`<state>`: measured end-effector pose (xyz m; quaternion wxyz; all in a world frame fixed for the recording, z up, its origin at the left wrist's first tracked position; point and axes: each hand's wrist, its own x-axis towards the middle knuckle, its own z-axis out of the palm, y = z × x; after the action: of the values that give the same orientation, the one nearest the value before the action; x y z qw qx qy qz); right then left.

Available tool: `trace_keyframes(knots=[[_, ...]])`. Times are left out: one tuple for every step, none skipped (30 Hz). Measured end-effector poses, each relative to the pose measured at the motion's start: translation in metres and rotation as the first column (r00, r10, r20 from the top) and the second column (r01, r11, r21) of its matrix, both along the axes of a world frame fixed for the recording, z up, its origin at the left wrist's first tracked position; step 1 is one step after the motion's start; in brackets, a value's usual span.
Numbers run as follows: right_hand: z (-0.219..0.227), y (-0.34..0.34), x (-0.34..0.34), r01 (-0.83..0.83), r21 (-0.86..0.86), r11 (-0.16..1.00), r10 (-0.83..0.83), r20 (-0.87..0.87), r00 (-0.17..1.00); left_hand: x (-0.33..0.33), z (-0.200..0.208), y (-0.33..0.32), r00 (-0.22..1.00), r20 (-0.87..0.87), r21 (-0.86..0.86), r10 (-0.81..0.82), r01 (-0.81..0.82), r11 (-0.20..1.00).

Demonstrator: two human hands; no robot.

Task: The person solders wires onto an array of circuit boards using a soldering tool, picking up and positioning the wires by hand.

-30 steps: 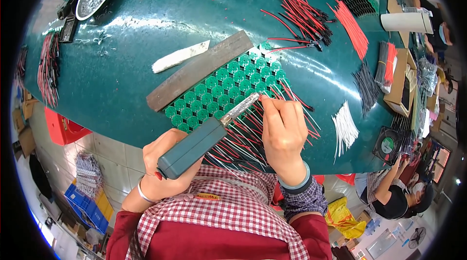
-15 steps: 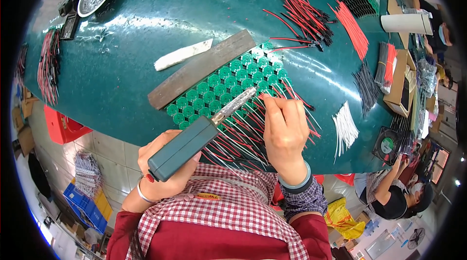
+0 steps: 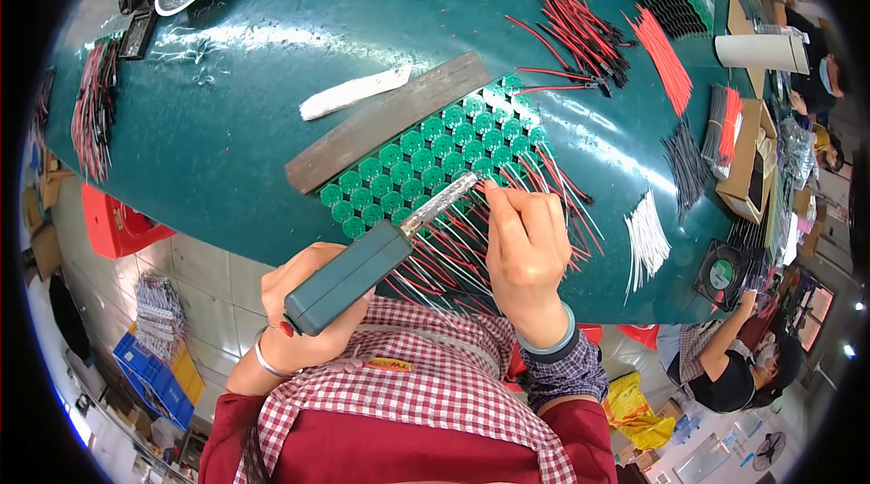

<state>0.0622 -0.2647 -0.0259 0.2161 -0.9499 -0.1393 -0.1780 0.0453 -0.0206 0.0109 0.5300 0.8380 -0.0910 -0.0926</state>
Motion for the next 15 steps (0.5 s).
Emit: trace_keyframes(knots=[[-0.0004, 0.0002, -0.0001, 0.001, -0.002, 1.0, -0.001, -0.002, 1.0, -0.0004, -0.0005, 0.0002, 1.0, -0.004, 0.005, -0.005, 0.005, 1.0], [-0.0006, 0.0005, -0.0001, 0.002, -0.004, 1.0, -0.002, -0.004, 1.0, -0.0008, -0.0012, 0.0002, 1.0, -0.004, 0.005, -0.004, 0.004, 1.0], [-0.0007, 0.0007, -0.0003, 0.002, -0.004, 1.0, -0.002, -0.004, 1.0, -0.001, -0.0019, 0.0, 1.0, -0.004, -0.001, -0.005, 0.005, 1.0], [-0.0007, 0.0009, -0.0005, 0.003, -0.015, 1.0, -0.003, -0.006, 1.0, -0.0012, -0.0024, -0.0001, 1.0, -0.004, -0.006, -0.006, 0.005, 1.0], [-0.0007, 0.0009, -0.0007, 0.006, -0.027, 1.0, -0.006, -0.009, 1.0, -0.0015, -0.0026, -0.0004, 1.0, -0.004, -0.006, -0.005, 0.005, 1.0], [-0.0009, 0.0007, -0.0009, 0.005, -0.027, 1.0, -0.006, -0.009, 1.0, -0.0018, -0.0028, -0.0007, 1.0, -0.009, -0.011, -0.002, 0.002, 1.0], [-0.0012, 0.0004, -0.001, 0.002, -0.03, 1.0, -0.002, -0.01, 1.0, -0.0021, -0.003, -0.0008, 1.0, -0.014, -0.015, 0.002, -0.002, 1.0], [-0.0011, 0.0002, -0.001, -0.001, -0.034, 0.999, 0.001, -0.011, 1.0, -0.002, -0.0031, -0.0008, 1.0, -0.015, -0.015, 0.002, -0.002, 1.0], [-0.001, 0.0003, -0.001, -0.001, -0.034, 0.999, 0.001, -0.011, 1.0, -0.0016, -0.0032, -0.0007, 1.0, -0.011, -0.014, -0.004, 0.004, 1.0], [-0.0008, 0.0004, -0.0009, -0.002, -0.039, 0.999, 0.001, -0.011, 1.0, -0.0016, -0.0031, -0.0005, 1.0, -0.007, -0.012, -0.009, 0.009, 1.0], [-0.0007, 0.0005, -0.0009, -0.002, -0.044, 0.999, 0.002, -0.011, 1.0, -0.0018, -0.0027, -0.0001, 1.0, -0.007, -0.012, -0.009, 0.009, 1.0], [-0.0008, 0.0005, -0.0011, -0.003, -0.044, 0.999, 0.002, -0.011, 1.0, -0.0022, -0.002, 0.0007, 1.0, -0.01, 0.001, -0.008, 0.008, 1.0], [-0.001, 0.0005, -0.0014, -0.002, -0.045, 0.999, 0.001, -0.014, 1.0, -0.0025, -0.0014, 0.0015, 1.0, -0.013, 0.014, -0.008, 0.008, 1.0], [-0.0012, 0.0004, -0.0016, -0.001, -0.047, 0.999, 0.0, -0.017, 1.0, -0.0024, -0.0017, 0.0021, 1.0, -0.012, 0.013, -0.008, 0.008, 1.0], [-0.0012, 0.0004, -0.0017, -0.001, -0.047, 0.999, 0.0, -0.017, 1.0, -0.0024, -0.002, 0.0027, 0.999, 0.031, 0.012, -0.009, 0.009, 1.0]])
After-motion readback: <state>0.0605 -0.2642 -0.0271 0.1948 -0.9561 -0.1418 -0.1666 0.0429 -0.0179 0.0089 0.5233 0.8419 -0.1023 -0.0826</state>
